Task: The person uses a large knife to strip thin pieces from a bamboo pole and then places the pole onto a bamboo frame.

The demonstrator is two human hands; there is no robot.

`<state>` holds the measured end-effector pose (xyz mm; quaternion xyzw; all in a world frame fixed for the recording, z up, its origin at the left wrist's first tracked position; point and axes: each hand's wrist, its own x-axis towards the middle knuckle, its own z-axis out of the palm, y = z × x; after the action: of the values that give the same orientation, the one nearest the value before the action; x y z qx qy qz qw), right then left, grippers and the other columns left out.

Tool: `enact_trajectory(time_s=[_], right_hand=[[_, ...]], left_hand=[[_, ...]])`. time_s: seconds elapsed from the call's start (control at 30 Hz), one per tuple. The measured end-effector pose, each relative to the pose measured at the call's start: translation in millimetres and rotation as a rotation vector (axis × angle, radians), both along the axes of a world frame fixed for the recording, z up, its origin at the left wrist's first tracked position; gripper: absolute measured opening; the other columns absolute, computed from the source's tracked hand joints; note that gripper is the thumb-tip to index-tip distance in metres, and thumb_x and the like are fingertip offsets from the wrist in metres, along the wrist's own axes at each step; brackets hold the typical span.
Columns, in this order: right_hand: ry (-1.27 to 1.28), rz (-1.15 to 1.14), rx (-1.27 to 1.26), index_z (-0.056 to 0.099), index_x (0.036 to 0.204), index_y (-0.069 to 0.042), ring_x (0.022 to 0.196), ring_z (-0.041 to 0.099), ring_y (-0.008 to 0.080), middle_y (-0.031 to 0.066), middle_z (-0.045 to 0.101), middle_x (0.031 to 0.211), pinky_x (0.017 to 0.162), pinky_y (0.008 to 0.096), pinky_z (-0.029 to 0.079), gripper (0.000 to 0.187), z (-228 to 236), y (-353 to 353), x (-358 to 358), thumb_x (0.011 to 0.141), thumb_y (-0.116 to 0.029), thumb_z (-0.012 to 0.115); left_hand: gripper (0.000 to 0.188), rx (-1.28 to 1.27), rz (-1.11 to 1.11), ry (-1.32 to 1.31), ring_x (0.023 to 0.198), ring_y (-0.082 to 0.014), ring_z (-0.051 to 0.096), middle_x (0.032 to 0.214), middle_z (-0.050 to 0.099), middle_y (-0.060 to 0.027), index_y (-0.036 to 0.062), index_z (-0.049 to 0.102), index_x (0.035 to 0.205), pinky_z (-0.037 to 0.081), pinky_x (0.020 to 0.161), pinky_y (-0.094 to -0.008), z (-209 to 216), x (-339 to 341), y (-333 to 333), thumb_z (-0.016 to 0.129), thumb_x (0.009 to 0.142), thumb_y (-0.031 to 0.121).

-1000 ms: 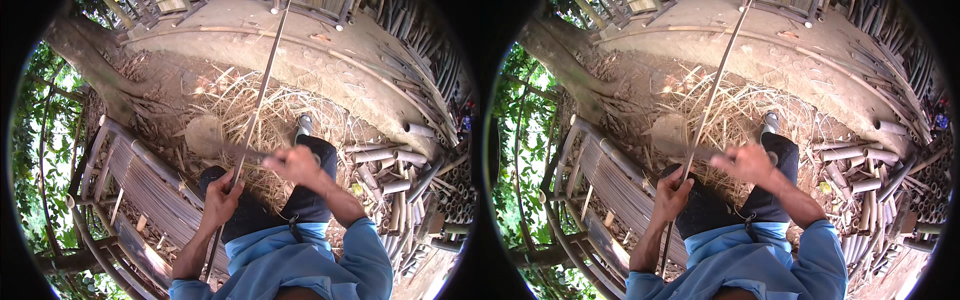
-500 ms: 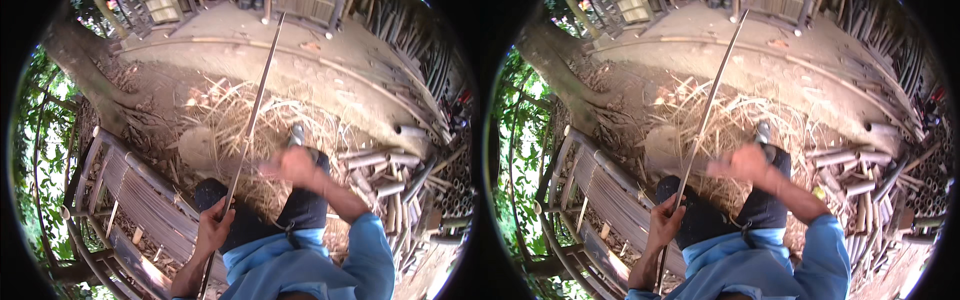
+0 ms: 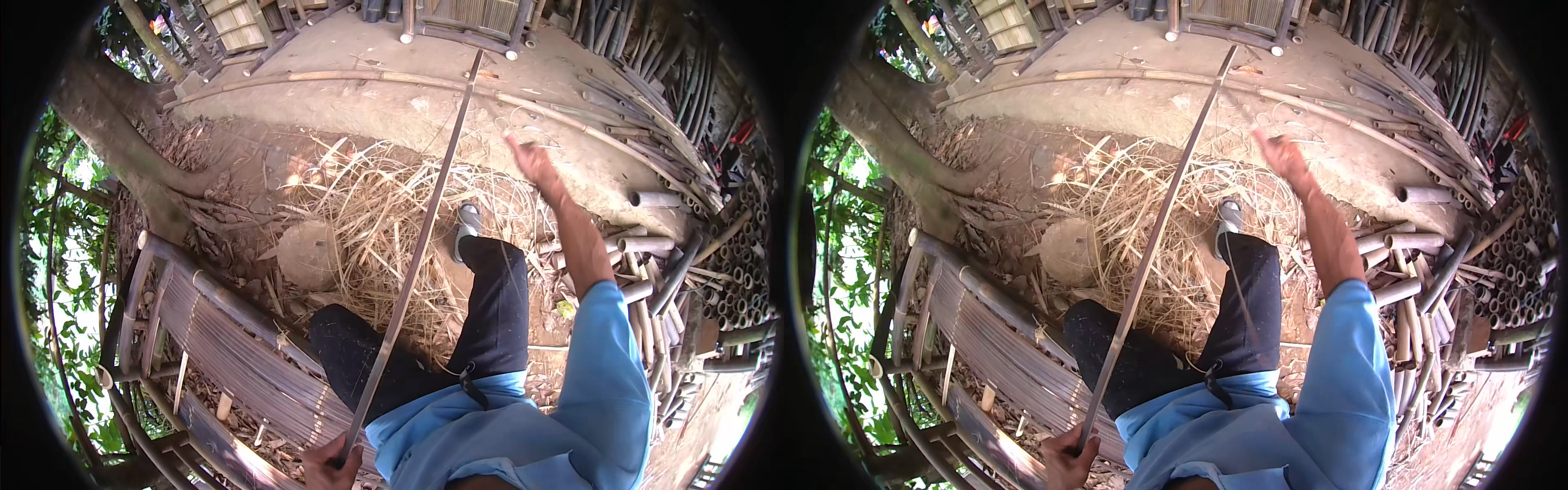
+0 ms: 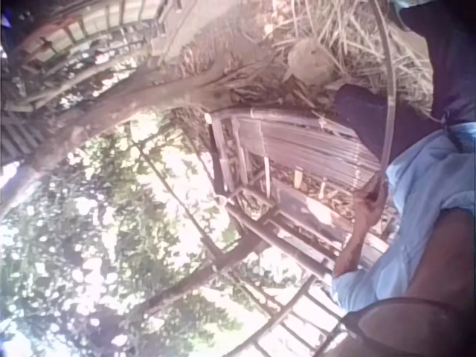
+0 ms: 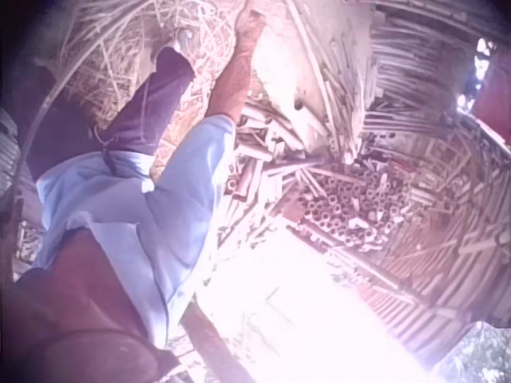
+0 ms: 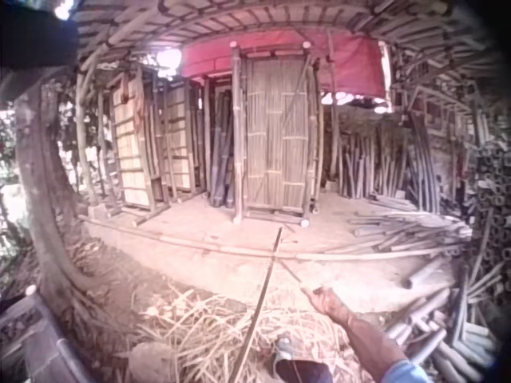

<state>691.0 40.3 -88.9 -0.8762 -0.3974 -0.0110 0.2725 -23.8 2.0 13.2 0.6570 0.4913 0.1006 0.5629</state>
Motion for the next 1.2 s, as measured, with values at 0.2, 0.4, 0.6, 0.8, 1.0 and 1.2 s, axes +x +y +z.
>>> enact_trajectory(time_s=[0.2, 0.4, 0.6, 0.8, 1.0, 1.2], right_hand=[[0.484, -0.220, 0.257, 0.061, 0.064, -0.001, 0.055, 0.057, 0.0231, 0.0106, 0.054, 0.057, 0.060, 0.0412, 0.048, 0.086, 35.2, 25.2, -78.1, 0.092, -0.080, 0.044], [0.403, 0.520, -0.034, 0.078, 0.106, -0.013, 0.063, 0.071, 0.0232, 0.0123, 0.070, 0.069, 0.056, 0.0402, 0.057, 0.068, 54.8, 14.9, -295.6, 0.094, -0.075, 0.052], [-0.053, 0.701, 0.105, 0.077, 0.084, -0.010, 0.041, 0.060, 0.0220, 0.0066, 0.061, 0.050, 0.043, 0.0404, 0.051, 0.059, 41.1, 0.1, -319.8, 0.094, -0.066, 0.061], [-0.009, 0.583, -0.043, 0.074, 0.076, -0.006, 0.036, 0.047, 0.0147, 0.0031, 0.048, 0.043, 0.033, 0.0394, 0.040, 0.083, 45.0, -4.4, -294.7, 0.093, -0.081, 0.044], [-0.083, 0.550, -0.017, 0.075, 0.074, -0.011, 0.034, 0.042, 0.0135, 0.0022, 0.051, 0.043, 0.034, 0.0380, 0.039, 0.072, 56.4, -1.1, -270.9, 0.092, -0.077, 0.053], [0.396, 0.273, -0.227, 0.065, 0.128, -0.005, 0.038, 0.041, 0.0102, 0.0006, 0.047, 0.051, 0.031, 0.0320, 0.033, 0.055, 42.8, 28.6, -173.5, 0.105, -0.051, 0.047]], left_hand=[[0.028, -0.050, 0.111, -0.008, 0.058, -0.0023, 0.048, 0.069, 0.059, 0.0050, -0.0051, 0.069, 0.121, 0.036, 0.051, -0.0207, 23.1, 1.9, 28.3, 0.064, 0.101, 0.013], [0.030, -0.027, -0.011, -0.211, 0.049, -0.0029, 0.041, 0.061, 0.046, 0.0070, -0.0012, 0.067, 0.126, 0.029, 0.044, -0.0223, -7.7, 103.8, 100.6, 0.060, 0.104, 0.018], [0.026, -0.143, -0.042, -0.255, 0.055, -0.0015, 0.042, 0.065, 0.048, 0.0082, 0.0004, 0.066, 0.125, 0.031, 0.048, -0.0228, -15.4, 130.2, 98.5, 0.058, 0.104, 0.014], [0.024, -0.100, -0.067, -0.281, 0.054, -0.0007, 0.042, 0.064, 0.047, 0.0087, -0.0005, 0.066, 0.122, 0.029, 0.047, -0.0221, -12.3, 114.2, 79.9, 0.060, 0.104, 0.013], [0.024, -0.120, -0.079, -0.240, 0.058, 0.0005, 0.040, 0.066, 0.047, 0.0087, -0.0020, 0.066, 0.123, 0.027, 0.050, -0.0213, -4.6, 90.8, 67.4, 0.060, 0.103, 0.008], [0.023, -0.059, -0.041, -0.022, 0.057, -0.0040, 0.043, 0.065, 0.052, 0.0047, -0.0068, 0.070, 0.115, 0.033, 0.049, -0.0256, 38.0, 45.1, 35.1, 0.061, 0.102, 0.009]])
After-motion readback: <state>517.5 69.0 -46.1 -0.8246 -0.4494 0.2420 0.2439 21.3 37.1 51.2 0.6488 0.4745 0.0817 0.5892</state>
